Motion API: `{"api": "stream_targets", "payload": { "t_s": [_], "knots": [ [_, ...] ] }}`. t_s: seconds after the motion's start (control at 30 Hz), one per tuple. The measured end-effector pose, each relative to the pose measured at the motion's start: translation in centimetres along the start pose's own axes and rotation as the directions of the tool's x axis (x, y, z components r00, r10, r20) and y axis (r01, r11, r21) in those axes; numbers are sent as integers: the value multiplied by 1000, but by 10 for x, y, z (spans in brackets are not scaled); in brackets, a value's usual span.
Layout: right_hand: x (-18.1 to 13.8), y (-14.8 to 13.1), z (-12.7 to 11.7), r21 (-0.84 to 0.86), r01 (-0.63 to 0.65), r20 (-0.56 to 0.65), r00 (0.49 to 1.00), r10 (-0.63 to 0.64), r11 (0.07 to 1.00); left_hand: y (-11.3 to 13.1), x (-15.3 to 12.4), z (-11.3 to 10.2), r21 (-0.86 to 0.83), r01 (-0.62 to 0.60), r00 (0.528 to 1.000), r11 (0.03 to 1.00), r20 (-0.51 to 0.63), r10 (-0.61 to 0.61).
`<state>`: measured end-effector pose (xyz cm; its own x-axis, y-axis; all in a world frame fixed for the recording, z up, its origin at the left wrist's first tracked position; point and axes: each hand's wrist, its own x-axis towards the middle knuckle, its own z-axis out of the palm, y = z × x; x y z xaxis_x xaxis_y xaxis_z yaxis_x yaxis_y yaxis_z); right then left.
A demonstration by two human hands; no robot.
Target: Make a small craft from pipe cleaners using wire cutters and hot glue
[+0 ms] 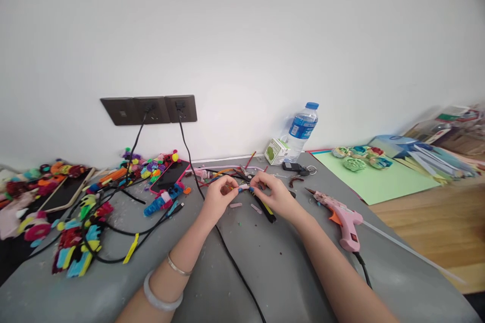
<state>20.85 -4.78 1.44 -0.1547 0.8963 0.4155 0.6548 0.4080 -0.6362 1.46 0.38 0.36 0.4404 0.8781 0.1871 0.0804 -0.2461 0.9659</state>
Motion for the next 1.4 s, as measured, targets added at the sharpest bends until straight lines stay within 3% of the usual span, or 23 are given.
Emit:
{"api": "stream_targets", "payload": {
  "t_s": [0.53,1.4],
  "knots": [
    [-1,-4,-5,58,6,-17,1000,-5,998,2,0,0,-97,60,993,993,108,-49],
    [-1,-5,-10,133,-15,10,1000,13,991,12,-4,-1,162,-140,986,977,115,122]
  ]
}}
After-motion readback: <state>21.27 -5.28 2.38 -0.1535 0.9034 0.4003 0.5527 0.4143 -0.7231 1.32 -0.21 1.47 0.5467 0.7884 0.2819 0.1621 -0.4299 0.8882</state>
